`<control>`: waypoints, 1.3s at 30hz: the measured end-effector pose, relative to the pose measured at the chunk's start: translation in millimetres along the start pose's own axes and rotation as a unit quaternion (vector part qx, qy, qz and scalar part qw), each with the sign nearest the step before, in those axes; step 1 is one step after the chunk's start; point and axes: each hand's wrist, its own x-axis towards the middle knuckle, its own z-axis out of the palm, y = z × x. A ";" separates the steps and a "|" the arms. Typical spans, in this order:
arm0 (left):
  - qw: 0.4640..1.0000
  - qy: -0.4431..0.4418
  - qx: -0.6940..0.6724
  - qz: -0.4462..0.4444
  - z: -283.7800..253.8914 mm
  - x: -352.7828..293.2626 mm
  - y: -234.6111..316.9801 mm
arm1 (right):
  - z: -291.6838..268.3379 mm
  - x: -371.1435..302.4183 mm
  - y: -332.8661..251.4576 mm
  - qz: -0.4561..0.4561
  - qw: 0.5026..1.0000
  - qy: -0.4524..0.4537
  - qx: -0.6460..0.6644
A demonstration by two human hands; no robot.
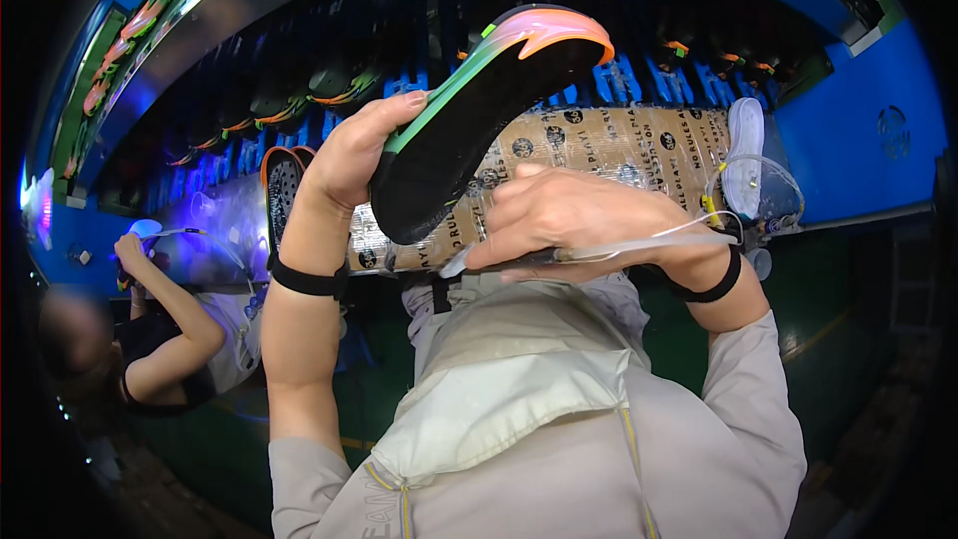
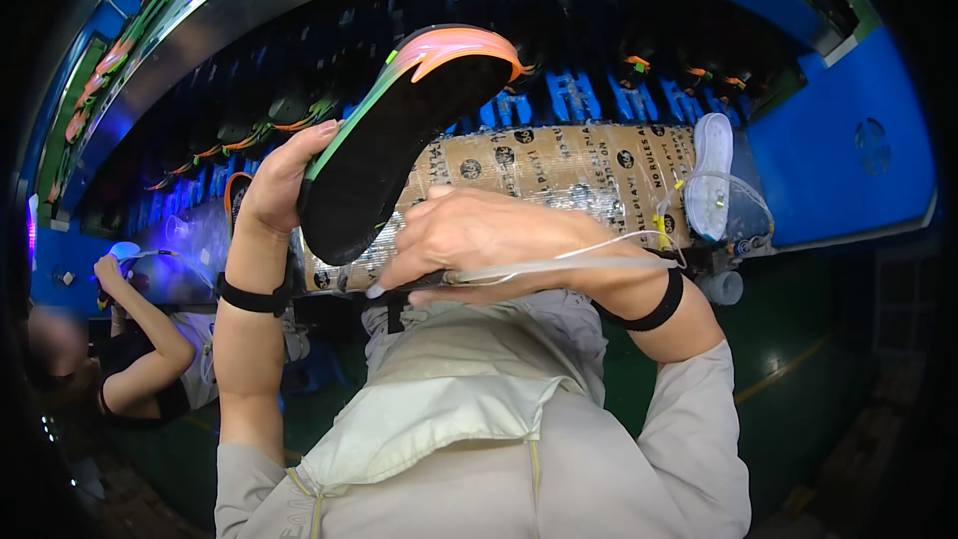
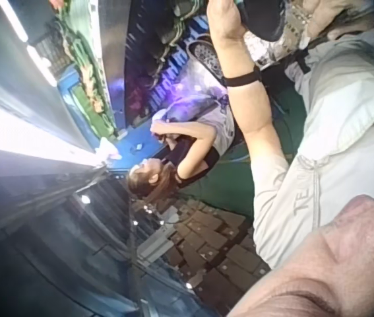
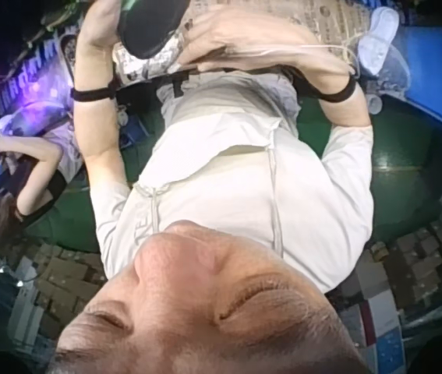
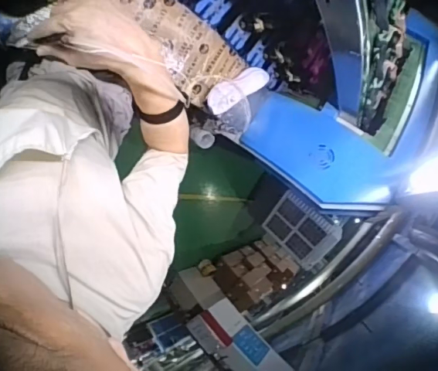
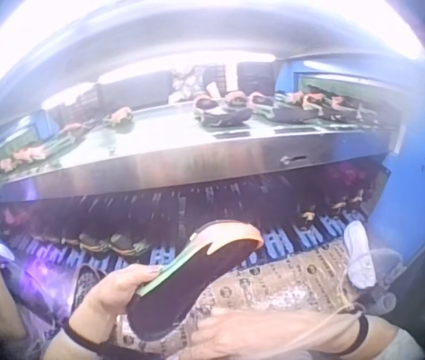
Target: Applying glue to the bottom of shoe soles using a brush while on an assembly line.
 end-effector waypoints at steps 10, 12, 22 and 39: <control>0.995 0.028 -0.096 0.014 -6.4 -2.7 -22.2 | 5.0 -5.3 3.3 -0.014 0.993 0.095 0.062; 0.992 0.046 -0.112 0.023 -4.1 -4.9 -25.2 | -5.0 -8.8 4.7 0.013 0.994 0.098 -0.041; 0.990 0.070 -0.119 -0.025 -16.5 -12.4 -42.1 | -43.2 -30.4 12.6 0.071 0.954 0.131 -0.260; 0.967 0.081 -0.235 0.054 -7.4 -5.4 -104.9 | 16.9 -23.5 37.2 0.101 0.949 0.296 -0.037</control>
